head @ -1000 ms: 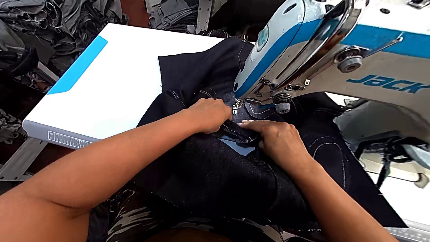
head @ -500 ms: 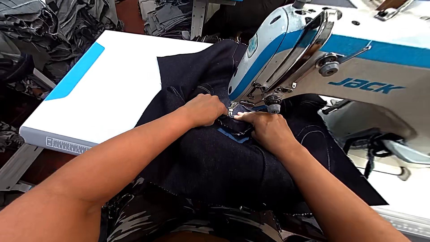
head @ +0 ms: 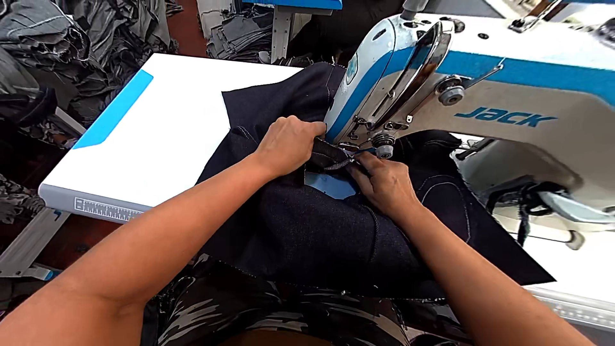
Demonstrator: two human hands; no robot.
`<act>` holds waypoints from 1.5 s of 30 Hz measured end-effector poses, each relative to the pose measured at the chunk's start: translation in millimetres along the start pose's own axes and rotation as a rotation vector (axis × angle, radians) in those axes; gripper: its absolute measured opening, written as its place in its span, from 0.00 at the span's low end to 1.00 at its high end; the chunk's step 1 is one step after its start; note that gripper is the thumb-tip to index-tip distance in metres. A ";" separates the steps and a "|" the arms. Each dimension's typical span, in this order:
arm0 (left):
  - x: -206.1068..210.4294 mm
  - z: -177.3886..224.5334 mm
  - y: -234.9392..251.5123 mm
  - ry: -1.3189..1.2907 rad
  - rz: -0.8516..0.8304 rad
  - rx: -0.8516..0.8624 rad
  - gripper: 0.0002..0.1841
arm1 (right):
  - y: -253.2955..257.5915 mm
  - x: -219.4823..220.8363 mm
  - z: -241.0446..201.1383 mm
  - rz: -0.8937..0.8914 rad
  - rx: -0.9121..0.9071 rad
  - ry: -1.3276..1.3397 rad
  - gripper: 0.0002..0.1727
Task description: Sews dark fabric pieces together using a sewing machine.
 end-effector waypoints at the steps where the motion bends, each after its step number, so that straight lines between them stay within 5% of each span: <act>1: 1.7 3.9 -0.8 0.019 -0.010 0.024 0.15 | -0.2 0.4 -1.4 0.006 0.021 -0.016 0.14; 6: 15.8 23.8 -18.4 0.087 0.097 0.502 0.12 | -5.6 -0.2 -7.0 0.019 -0.004 0.024 0.15; 14: 39.4 25.8 1.8 0.191 -0.390 0.041 0.25 | -4.8 -2.4 -8.9 0.009 0.069 -0.015 0.15; 17: 39.5 25.2 3.7 0.180 -0.325 -0.001 0.22 | -4.5 -3.4 -8.6 0.004 0.101 -0.030 0.19; 23: 42.5 18.6 -7.7 0.047 -0.002 0.243 0.11 | -8.2 -4.0 -8.6 0.003 0.042 0.011 0.17; 31: 52.3 34.6 -18.8 0.124 -0.114 0.397 0.09 | -17.4 -6.4 -27.3 -0.185 -0.297 0.017 0.11; 36: 51.4 62.1 -56.3 0.426 -0.357 0.335 0.17 | -32.8 -6.7 -32.9 -0.265 -0.177 -0.010 0.17; 45: 45.7 36.4 -59.9 0.113 -0.278 0.155 0.23 | -32.9 -5.8 -21.6 -0.165 0.000 0.044 0.18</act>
Point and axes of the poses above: each hand's wrist, its own y-axis towards the middle knuckle, its own x-axis out of the palm, z = x × y, the point moved 5 cm from there along y, towards the middle knuckle
